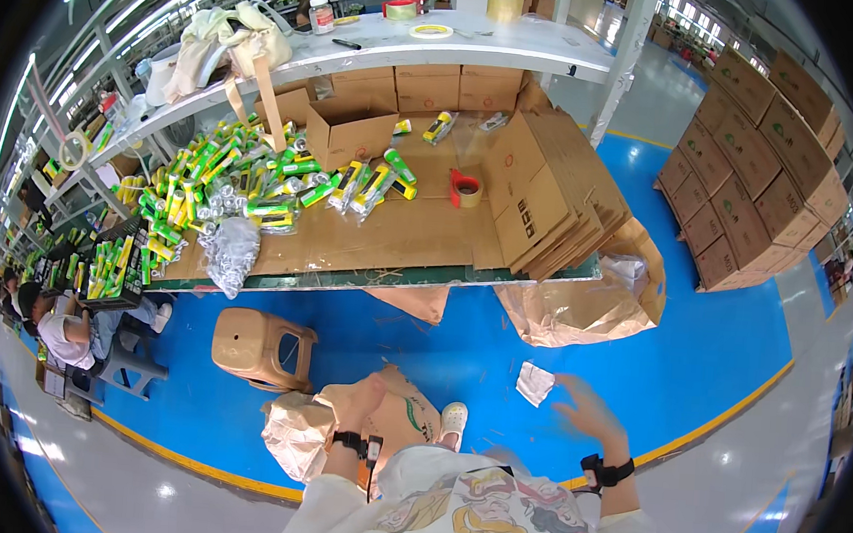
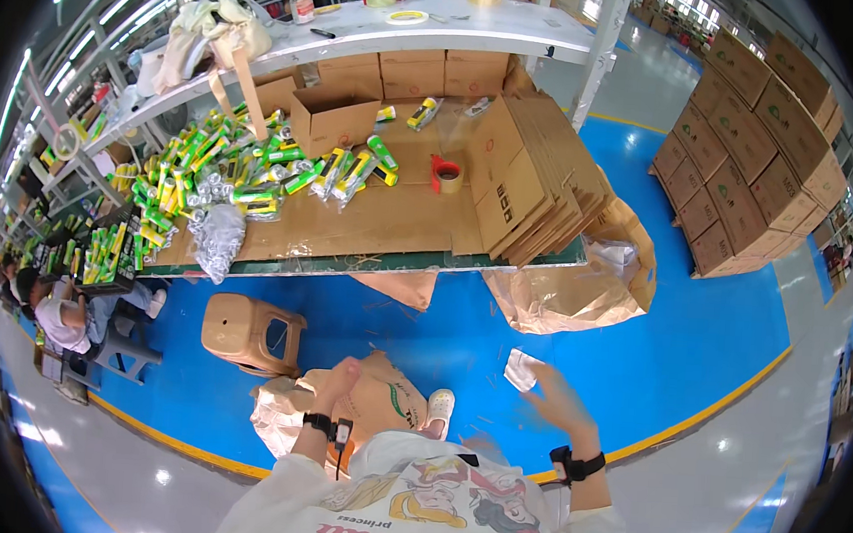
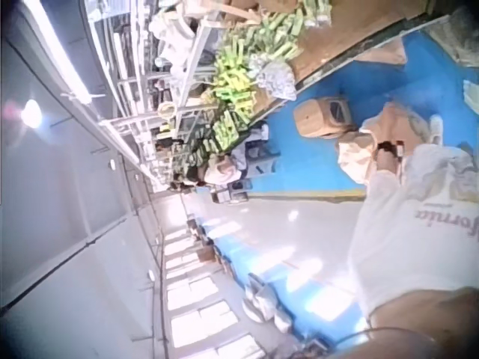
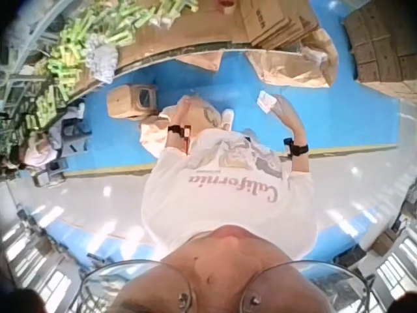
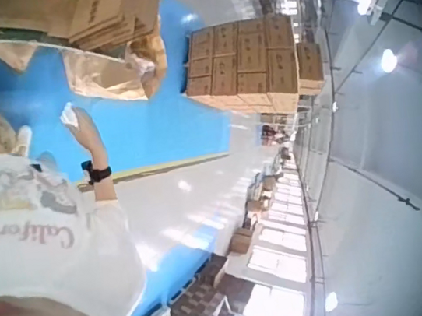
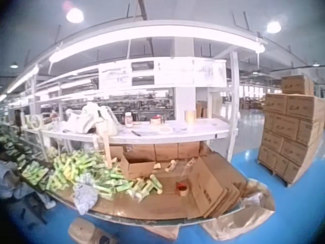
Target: Packing electronic tubes into cardboard boxes and sealing them with adhesive tape.
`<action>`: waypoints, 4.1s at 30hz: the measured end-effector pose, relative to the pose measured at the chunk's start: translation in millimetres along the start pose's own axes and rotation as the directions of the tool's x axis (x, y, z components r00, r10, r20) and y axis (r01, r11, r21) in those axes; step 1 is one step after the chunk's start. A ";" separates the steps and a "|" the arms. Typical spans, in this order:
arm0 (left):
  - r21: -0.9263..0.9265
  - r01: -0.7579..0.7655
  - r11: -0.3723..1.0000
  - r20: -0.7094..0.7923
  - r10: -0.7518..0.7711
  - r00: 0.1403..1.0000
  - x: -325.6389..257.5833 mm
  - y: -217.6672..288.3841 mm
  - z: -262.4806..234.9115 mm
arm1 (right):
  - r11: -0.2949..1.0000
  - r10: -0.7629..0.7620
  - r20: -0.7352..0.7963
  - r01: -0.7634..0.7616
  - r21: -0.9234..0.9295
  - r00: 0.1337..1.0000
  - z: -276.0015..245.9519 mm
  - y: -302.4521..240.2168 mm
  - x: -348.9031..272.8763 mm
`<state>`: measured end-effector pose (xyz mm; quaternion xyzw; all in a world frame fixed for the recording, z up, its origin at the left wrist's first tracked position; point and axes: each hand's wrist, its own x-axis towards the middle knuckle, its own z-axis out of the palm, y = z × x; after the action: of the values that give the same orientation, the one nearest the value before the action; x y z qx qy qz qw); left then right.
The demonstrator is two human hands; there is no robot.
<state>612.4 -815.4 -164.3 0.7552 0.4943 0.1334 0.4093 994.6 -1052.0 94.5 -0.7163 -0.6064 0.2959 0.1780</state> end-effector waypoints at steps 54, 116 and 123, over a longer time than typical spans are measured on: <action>-0.476 -0.275 0.835 -0.243 0.176 0.954 377.1 237.6 -181.5 | 0.884 -0.225 -0.322 0.053 -0.464 0.920 -184.5 -69.0 313.3; -0.841 0.370 0.394 -0.441 -0.896 -0.048 444.9 -83.8 -305.9 | 0.913 0.346 -0.429 -0.405 -0.053 0.835 -88.5 3.8 311.3; -0.863 0.186 0.471 -0.433 -0.877 0.210 439.3 -148.1 -314.9 | 0.916 0.353 -0.501 -0.402 0.011 0.790 -83.5 18.1 322.6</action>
<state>536.2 -260.2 -166.4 0.1297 0.7907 0.4852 0.3500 1090.6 -732.8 79.9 -0.8818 -0.3988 0.1037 0.2294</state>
